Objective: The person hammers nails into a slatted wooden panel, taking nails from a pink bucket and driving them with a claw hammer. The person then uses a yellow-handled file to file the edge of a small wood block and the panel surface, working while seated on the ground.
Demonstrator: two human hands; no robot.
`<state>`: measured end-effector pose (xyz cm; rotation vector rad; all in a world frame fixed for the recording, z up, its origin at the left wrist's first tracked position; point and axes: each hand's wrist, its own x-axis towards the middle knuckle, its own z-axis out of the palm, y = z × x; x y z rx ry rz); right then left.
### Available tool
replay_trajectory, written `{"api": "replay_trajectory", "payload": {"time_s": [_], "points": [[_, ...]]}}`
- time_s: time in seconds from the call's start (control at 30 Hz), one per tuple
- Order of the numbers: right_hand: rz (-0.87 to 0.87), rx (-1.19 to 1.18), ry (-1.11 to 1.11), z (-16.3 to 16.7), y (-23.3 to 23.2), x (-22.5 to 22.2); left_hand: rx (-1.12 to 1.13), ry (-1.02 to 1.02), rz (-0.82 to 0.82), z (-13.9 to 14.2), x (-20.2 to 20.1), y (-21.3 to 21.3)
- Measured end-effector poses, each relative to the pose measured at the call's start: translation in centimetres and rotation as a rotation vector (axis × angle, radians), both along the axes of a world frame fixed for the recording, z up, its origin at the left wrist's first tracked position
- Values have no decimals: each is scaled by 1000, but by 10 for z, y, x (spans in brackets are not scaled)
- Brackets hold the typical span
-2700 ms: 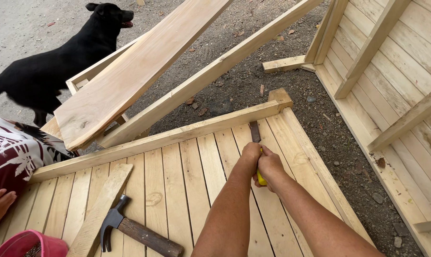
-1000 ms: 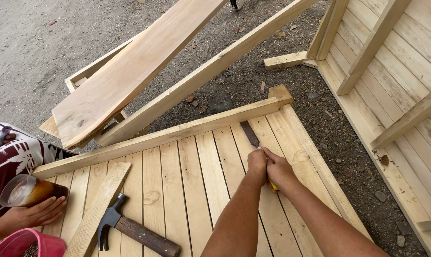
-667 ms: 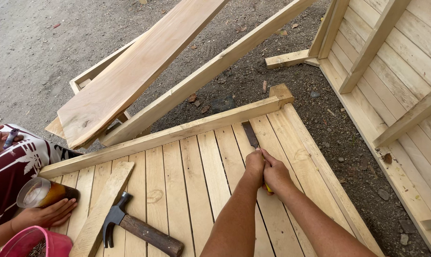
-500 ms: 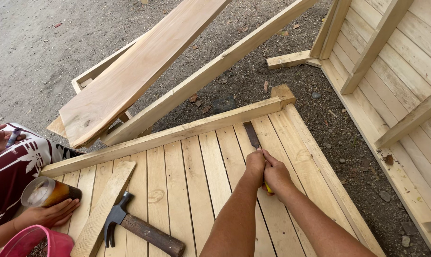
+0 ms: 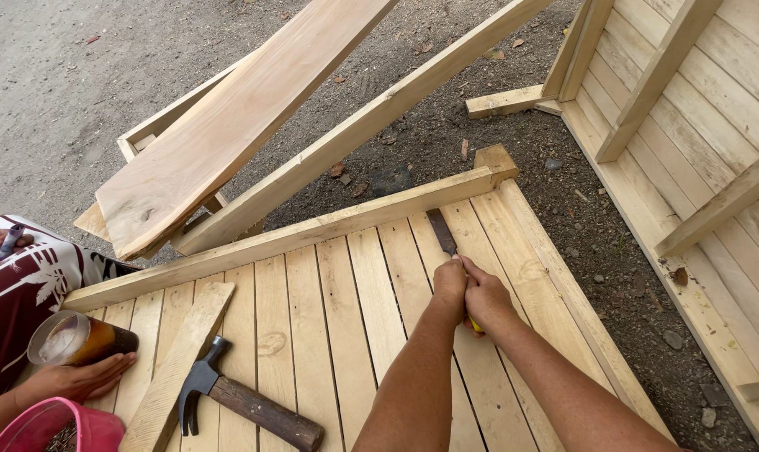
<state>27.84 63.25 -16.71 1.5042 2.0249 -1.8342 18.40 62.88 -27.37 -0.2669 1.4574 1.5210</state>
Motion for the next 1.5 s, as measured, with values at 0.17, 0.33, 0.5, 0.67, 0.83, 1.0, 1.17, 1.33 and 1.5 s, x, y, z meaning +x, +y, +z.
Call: {"api": "replay_trajectory", "payload": {"time_s": [0.17, 0.33, 0.5, 0.67, 0.83, 1.0, 1.17, 1.33, 1.5], "points": [[-1, -63, -19, 11, -10, -2, -81, 18, -59, 21, -1, -12], [17, -31, -73, 21, -13, -2, -64, 30, -39, 29, 2, -14], [24, -31, -81, 22, -10, -6, -129, 14, -60, 25, -6, -8], [-14, -56, -70, 19, -18, -12, -66, -2, -48, 11, -19, -10], [-14, -95, 3, 14, -20, -7, -132, 121, -70, -4, -19, -6], [1, -100, 15, 11, -12, -4, -130, 111, -70, 3, -12, -3], [20, -68, -15, 12, -19, -5, -87, 14, -42, 22, -6, -19], [38, -28, -54, 24, -25, -7, -115, 3, -78, 34, -7, -24], [3, -48, -36, 25, -29, -9, -83, -9, -93, 29, -11, -26]]}}
